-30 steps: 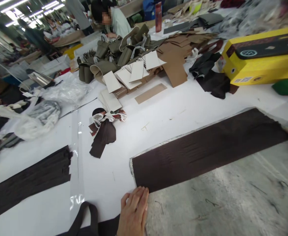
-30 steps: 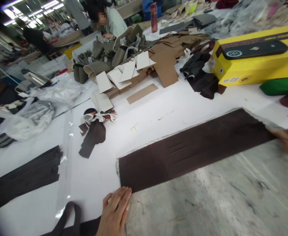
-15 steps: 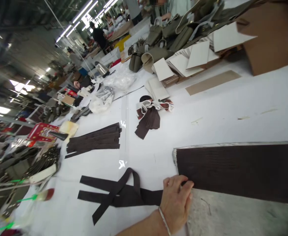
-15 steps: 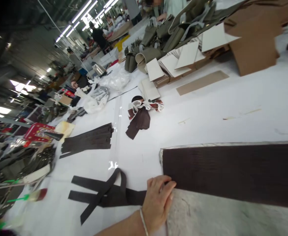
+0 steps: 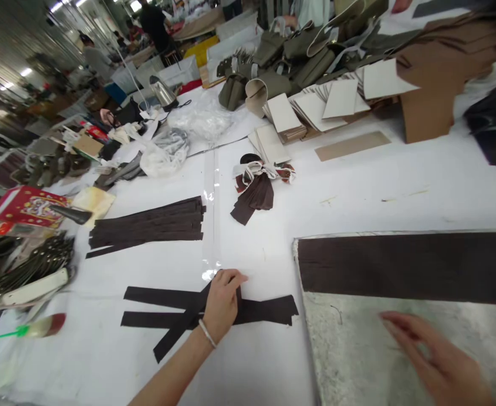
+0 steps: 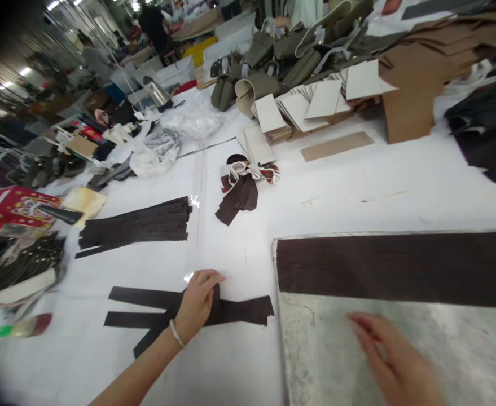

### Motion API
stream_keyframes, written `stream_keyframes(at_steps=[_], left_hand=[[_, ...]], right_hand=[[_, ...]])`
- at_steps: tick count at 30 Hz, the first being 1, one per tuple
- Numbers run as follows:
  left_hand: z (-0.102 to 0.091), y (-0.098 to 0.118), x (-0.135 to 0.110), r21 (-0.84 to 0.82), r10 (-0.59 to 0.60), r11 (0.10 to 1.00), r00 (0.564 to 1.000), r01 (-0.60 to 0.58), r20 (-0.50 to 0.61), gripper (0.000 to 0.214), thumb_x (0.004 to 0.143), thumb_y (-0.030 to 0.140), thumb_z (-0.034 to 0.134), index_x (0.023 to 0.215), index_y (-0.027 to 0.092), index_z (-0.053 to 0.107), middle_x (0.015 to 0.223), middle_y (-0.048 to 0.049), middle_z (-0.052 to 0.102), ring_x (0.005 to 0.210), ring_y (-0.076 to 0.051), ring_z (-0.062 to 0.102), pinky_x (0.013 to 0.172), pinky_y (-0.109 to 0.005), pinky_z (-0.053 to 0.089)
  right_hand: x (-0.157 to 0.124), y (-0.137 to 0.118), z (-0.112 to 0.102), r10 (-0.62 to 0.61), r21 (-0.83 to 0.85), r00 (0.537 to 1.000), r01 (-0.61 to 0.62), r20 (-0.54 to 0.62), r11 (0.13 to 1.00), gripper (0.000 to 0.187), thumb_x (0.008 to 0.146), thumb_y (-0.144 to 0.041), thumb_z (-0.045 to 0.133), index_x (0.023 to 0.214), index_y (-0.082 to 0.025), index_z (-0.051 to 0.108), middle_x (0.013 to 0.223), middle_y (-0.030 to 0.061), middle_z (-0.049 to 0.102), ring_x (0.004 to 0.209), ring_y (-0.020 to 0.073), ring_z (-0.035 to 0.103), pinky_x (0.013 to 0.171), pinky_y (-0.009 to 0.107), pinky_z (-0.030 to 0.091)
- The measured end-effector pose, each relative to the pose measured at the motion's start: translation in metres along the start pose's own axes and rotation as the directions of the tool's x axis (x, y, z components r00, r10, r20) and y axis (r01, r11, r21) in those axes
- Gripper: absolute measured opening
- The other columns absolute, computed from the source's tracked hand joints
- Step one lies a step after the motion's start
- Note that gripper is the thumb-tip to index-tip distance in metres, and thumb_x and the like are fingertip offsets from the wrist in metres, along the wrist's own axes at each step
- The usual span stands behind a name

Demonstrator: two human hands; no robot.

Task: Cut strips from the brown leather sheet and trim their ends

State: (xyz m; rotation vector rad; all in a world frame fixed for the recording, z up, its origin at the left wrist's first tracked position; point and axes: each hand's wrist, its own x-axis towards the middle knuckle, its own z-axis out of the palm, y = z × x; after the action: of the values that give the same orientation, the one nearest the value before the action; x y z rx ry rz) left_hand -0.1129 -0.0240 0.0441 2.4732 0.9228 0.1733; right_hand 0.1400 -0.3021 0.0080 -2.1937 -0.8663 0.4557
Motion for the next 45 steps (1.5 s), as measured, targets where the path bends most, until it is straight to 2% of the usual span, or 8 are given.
stream_keyframes(at_steps=[4,10,20,25,33,37,40,45], left_hand=[[-0.005,-0.019,-0.02,0.167,0.104,0.976,0.975,-0.138,0.197,0.053,0.069,-0.007,0.043,0.108,0.026,0.06,0.122,-0.0065,0.054,0.116,-0.028,0.042,0.091,-0.049,0.039],[0.001,-0.023,-0.025,0.094,0.105,0.989,0.988,-0.115,0.11,0.018,0.088,0.015,0.047,0.079,0.022,0.061,0.113,-0.0031,0.059,0.112,-0.023,0.046,0.09,-0.044,0.036],[-0.012,-0.046,-0.036,0.095,0.19,0.973,0.962,-0.211,0.196,0.045,0.079,0.003,0.048,0.115,0.029,0.055,0.126,-0.0056,0.053,0.122,-0.026,0.04,0.096,-0.05,0.032],[-0.007,-0.044,-0.04,0.095,0.21,0.972,0.976,-0.214,0.052,0.017,0.08,0.005,0.051,0.082,0.02,0.059,0.12,-0.0061,0.057,0.121,-0.025,0.043,0.095,-0.047,0.034],[-0.034,-0.03,-0.057,0.017,0.33,0.943,0.93,-0.332,-0.161,0.022,0.077,0.001,0.043,0.089,0.018,0.051,0.102,-0.0067,0.064,0.108,-0.021,0.055,0.102,-0.045,0.032],[-0.041,-0.02,-0.064,-0.289,0.111,0.952,0.994,-0.101,0.018,0.012,0.08,0.009,0.045,0.085,0.02,0.047,0.083,-0.0028,0.062,0.082,-0.018,0.06,0.089,-0.043,0.045],[-0.048,-0.012,-0.059,-0.647,-0.108,0.706,0.947,0.287,0.302,0.017,0.081,0.027,0.057,0.089,0.021,0.044,0.079,-0.0015,0.063,0.066,-0.016,0.062,0.064,-0.032,0.048],[-0.05,-0.008,-0.046,-0.741,0.059,0.111,0.74,0.663,0.671,0.054,0.083,0.06,0.045,0.106,0.012,0.052,0.077,-0.0112,0.068,0.06,-0.02,0.065,0.059,-0.033,0.048]], right_hand=[[-0.017,-0.075,0.071,-0.193,0.193,0.946,0.144,0.261,0.97,0.024,0.094,-0.038,0.041,0.109,-0.027,0.057,0.107,0.0045,0.059,0.096,0.0175,0.059,0.082,0.029,0.051],[-0.018,-0.137,0.139,-0.311,0.203,0.91,0.261,0.275,0.944,0.023,0.096,-0.026,0.039,0.114,-0.024,0.053,0.112,0.0066,0.054,0.104,0.0195,0.052,0.09,0.036,0.045],[-0.006,-0.165,0.162,-0.339,0.006,0.867,0.362,0.364,0.932,0.026,0.085,-0.023,0.059,0.11,-0.027,0.055,0.106,0.0033,0.057,0.098,0.0231,0.049,0.082,0.039,0.038],[-0.013,-0.176,0.179,-0.323,-0.113,0.889,0.376,0.325,0.92,0.016,0.077,-0.015,0.065,0.088,-0.022,0.057,0.096,0.0014,0.058,0.092,0.0234,0.049,0.08,0.039,0.033],[-0.005,-0.193,0.161,-0.533,-0.074,0.827,0.552,0.18,0.831,0.017,0.079,-0.003,0.042,0.085,-0.017,0.049,0.077,0.002,0.053,0.077,0.0178,0.048,0.092,0.04,0.031],[-0.003,-0.198,0.151,-0.565,-0.104,0.813,0.58,0.145,0.808,0.016,0.081,-0.004,0.04,0.08,-0.018,0.048,0.071,0.0002,0.052,0.071,0.0163,0.048,0.09,0.039,0.032],[-0.002,-0.197,0.148,-0.594,-0.103,0.797,0.603,0.11,0.791,0.019,0.087,-0.006,0.037,0.089,-0.018,0.051,0.087,0.0023,0.06,0.089,0.0173,0.053,0.097,0.04,0.029],[-0.007,-0.191,0.15,-0.646,-0.077,0.759,0.651,0.086,0.755,0.019,0.092,-0.008,0.039,0.087,-0.019,0.053,0.091,0.0004,0.063,0.094,0.014,0.056,0.103,0.04,0.024]])
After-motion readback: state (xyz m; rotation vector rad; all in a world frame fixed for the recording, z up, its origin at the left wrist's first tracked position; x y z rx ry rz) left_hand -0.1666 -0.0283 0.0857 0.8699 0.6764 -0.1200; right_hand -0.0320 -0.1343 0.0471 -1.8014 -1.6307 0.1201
